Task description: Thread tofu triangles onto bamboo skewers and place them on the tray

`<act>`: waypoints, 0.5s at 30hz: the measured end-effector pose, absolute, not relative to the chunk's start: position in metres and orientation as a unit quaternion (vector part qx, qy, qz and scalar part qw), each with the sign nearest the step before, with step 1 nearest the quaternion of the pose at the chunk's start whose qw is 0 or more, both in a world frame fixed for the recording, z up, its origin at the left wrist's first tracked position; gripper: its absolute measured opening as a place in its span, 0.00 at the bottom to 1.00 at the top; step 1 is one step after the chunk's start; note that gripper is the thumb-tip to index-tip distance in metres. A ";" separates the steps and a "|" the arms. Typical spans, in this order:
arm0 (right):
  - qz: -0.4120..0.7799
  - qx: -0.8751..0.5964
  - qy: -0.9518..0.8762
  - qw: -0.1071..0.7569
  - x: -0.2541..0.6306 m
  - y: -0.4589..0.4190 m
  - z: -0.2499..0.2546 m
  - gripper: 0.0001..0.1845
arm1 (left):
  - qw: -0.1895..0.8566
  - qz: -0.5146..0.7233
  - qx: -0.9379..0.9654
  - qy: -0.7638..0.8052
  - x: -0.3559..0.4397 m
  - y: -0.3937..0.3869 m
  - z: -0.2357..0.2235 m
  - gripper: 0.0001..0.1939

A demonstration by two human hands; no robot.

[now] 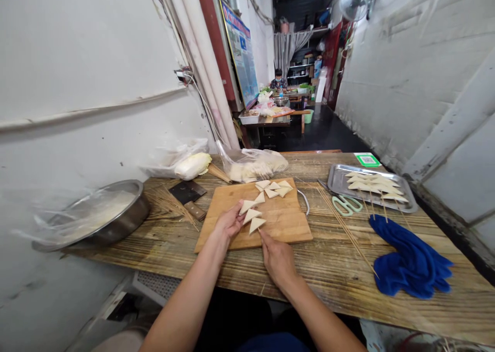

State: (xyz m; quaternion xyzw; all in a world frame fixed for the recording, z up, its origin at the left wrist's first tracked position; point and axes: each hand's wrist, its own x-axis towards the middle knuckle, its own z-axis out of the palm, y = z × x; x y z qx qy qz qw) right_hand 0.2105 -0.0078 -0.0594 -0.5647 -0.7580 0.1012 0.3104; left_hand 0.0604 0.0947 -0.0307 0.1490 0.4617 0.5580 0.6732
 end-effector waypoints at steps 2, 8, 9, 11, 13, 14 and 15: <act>0.108 -0.566 -0.751 0.324 0.212 -0.009 -0.059 0.20 | 0.674 0.572 0.139 0.446 0.058 0.093 -0.031 0.08; 0.124 -0.573 -0.717 0.377 0.239 -0.019 -0.037 0.18 | 0.693 0.550 0.118 0.450 0.053 0.092 -0.032 0.04; 0.115 -0.578 -0.714 0.379 0.249 -0.020 -0.030 0.18 | 0.691 0.551 0.126 0.450 0.053 0.092 -0.032 0.03; 0.072 -0.603 -0.705 0.367 0.276 -0.019 -0.015 0.17 | 0.691 0.550 0.143 0.447 0.053 0.091 -0.033 0.03; 0.012 -0.648 -0.688 0.325 0.308 -0.012 0.000 0.17 | 0.692 0.548 0.152 0.445 0.053 0.091 -0.033 0.04; -0.022 -0.674 -0.675 0.298 0.325 -0.006 0.006 0.17 | 0.693 0.546 0.154 0.445 0.053 0.090 -0.033 0.04; -0.061 -0.708 -0.651 0.266 0.342 0.001 0.012 0.17 | 0.692 0.545 0.157 0.447 0.053 0.090 -0.034 0.05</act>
